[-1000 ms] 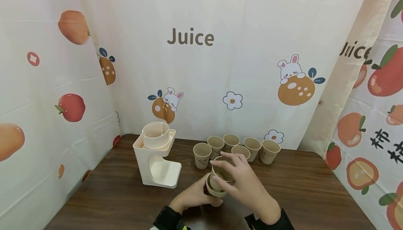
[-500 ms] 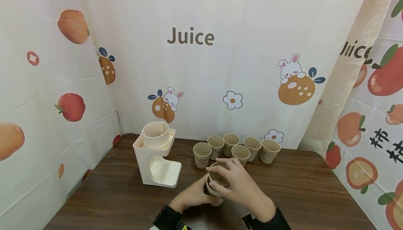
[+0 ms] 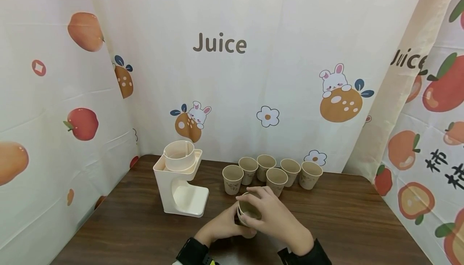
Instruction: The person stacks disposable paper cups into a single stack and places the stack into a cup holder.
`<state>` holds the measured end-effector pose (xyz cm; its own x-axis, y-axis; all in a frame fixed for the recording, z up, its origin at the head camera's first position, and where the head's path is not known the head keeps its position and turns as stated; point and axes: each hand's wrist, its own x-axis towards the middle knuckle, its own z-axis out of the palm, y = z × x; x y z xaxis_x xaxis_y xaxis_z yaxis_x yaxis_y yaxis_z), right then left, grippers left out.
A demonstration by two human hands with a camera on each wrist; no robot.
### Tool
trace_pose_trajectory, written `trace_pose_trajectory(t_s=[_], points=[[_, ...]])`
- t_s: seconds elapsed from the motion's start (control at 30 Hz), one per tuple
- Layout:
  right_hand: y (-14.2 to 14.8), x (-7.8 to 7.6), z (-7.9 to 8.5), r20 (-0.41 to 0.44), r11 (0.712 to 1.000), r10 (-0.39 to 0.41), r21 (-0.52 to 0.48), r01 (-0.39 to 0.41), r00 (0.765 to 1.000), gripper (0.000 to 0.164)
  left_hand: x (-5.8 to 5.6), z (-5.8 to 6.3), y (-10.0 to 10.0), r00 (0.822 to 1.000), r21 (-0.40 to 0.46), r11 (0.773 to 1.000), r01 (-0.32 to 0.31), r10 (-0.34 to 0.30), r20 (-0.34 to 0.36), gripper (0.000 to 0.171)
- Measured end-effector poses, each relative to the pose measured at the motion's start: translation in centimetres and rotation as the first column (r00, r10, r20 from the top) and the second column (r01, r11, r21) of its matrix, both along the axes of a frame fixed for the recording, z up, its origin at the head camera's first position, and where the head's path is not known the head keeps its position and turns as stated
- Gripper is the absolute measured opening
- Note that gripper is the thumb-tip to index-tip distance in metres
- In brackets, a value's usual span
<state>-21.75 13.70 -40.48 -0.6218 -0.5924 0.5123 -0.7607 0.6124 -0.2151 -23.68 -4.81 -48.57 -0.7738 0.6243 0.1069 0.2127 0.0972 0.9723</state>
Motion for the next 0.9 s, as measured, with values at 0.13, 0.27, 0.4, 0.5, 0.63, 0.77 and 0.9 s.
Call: trace_pose_trajectory(t_s=[0.13,0.27,0.4,0.5,0.63,0.77,0.9], points=[[0.0,-0.1,-0.3,0.009,1.0,0.015,0.01,-0.015,1.0,0.036,0.0,-0.1,-0.1,1.0,-0.026,1.0,-0.014,0.015,0.013,0.067],[0.0,-0.3,-0.8,0.026,0.999,0.025,0.027,-0.025,0.999,0.035,0.0,0.0,-0.1,0.999,-0.056,0.998,-0.035,0.037,0.028,0.064],[0.0,-0.3,-0.9,0.066,0.999,0.019,0.047,-0.022,0.998,0.036,0.0,-0.1,-0.2,0.999,-0.071,0.997,-0.036,0.038,0.038,0.061],[-0.1,-0.2,-0.9,0.085,0.998,0.016,0.053,-0.02,0.996,0.036,-0.1,-0.1,-0.2,0.999,-0.075,0.997,-0.027,0.03,0.034,0.059],[0.0,-0.1,-0.8,0.099,0.998,0.015,0.055,-0.02,0.995,0.037,-0.1,-0.2,-0.1,1.0,-0.065,0.998,-0.019,0.021,0.022,0.058],[0.0,-0.1,-0.9,0.108,0.998,0.024,0.05,-0.03,0.994,0.039,-0.1,-0.2,-0.1,0.999,-0.05,0.999,-0.021,0.022,0.029,0.063],[0.2,-0.4,-1.1,0.118,0.999,0.021,0.032,-0.025,0.993,0.041,-0.1,-0.2,-0.2,0.999,-0.027,1.0,-0.011,0.012,0.04,0.071]])
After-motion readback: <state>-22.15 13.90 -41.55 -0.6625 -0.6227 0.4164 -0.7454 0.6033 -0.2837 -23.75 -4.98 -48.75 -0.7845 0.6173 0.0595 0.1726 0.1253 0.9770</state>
